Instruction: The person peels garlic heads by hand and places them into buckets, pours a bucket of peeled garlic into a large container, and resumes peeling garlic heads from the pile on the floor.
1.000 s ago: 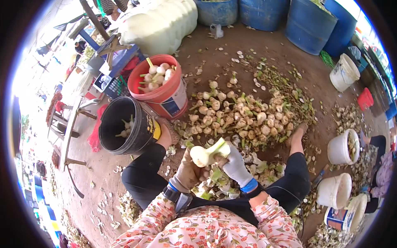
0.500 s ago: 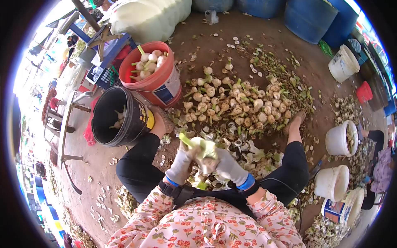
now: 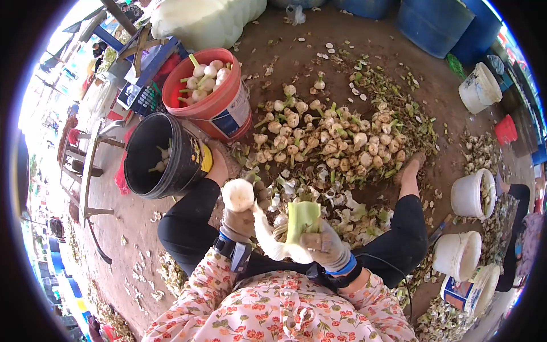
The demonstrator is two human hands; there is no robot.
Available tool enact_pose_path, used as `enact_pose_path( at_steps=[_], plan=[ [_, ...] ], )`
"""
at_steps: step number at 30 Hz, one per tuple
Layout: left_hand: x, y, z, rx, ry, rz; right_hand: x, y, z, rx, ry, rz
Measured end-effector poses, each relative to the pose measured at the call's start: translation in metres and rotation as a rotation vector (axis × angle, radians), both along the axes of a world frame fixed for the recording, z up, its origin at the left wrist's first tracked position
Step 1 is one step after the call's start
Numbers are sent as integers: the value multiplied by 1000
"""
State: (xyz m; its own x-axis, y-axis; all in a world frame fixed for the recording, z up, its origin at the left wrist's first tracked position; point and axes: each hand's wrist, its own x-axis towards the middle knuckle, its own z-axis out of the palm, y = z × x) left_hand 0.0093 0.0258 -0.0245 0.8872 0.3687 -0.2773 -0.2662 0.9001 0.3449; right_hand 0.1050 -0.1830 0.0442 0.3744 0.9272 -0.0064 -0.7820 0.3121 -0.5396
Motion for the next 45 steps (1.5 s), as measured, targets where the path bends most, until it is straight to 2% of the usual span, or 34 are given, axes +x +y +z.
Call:
enact_pose_path(
  at_steps=[1,2,4,5,6,7,8,9,10,11,12,13,14,15,16,18,20,22,23,24,27,29,30,31,32,33,34,36,37,38,40,43,45],
  plan=[
    [2,4,-13,233,70,84,11,7,-1,238,105,68],
    [4,7,-19,159,139,99,17,10,7,224,94,-10],
    [8,13,-31,4,275,145,30,10,14,-18,37,-255],
    [7,20,-33,-14,267,125,40,10,6,-153,-57,-292],
    [7,31,-36,-34,257,88,52,7,-15,-365,-270,-211],
    [12,45,-26,37,257,26,59,0,-48,-551,-566,-45],
    [26,58,-4,172,386,66,62,-7,-85,-668,-891,133],
    [35,75,22,161,287,16,62,-18,-151,-666,-1197,299],
    [52,89,40,219,303,270,62,8,-60,-889,-1528,963],
    [56,108,58,326,214,271,53,-14,-106,-889,-1734,874],
    [63,148,53,374,239,362,64,-8,-92,-1036,-1591,917],
    [83,132,101,380,205,493,87,-6,-93,-1034,-1446,683],
    [88,142,104,413,96,486,113,-3,-94,-1017,-1298,460],
    [96,138,107,372,184,442,141,8,-91,-1160,-1318,252],
    [105,131,107,335,269,397,170,19,-87,-1292,-1327,34],
    [114,109,61,394,258,233,243,27,-151,-1369,-1482,-366],
    [117,85,21,373,386,-81,307,46,-167,-1778,-1623,-141],
    [126,38,17,163,598,-44,330,56,-167,-1895,-1546,71],
    [120,27,5,137,596,-121,335,57,-181,-1886,-1483,233],
    [112,18,-10,108,595,-200,337,59,-195,-1918,-1538,367],
    [93,-1,-40,151,516,-315,309,50,-197,-1777,-1382,136],
    [101,-17,-38,234,614,-315,277,36,-168,-1518,-1080,2],
    [104,-26,-36,300,635,-340,250,39,-156,-1398,-1054,-28],
    [108,-36,-40,479,639,-370,212,42,-119,-1053,-879,-205],
    [108,-48,-51,541,538,-319,179,50,-97,-964,-496,-207],
    [111,-57,-49,626,471,-266,150,49,-120,-876,-593,-279],
    [114,-60,-44,712,401,-208,119,53,-93,-734,-723,-375],
    [106,-57,-25,646,304,-46,89,46,-83,-583,-658,-364],
    [97,-51,-7,547,252,-105,90,36,-101,-505,-776,-420],
    [90,-50,4,543,212,-99,87,34,-61,-576,-616,-423],
    [77,-45,10,771,284,-107,90,39,-44,-666,-734,-431],
    [63,-44,32,1628,305,62,82,49,-27,-750,-785,-240],
    [53,-45,42,1614,321,79,75,48,-18,-698,-745,-206]
  ],
)
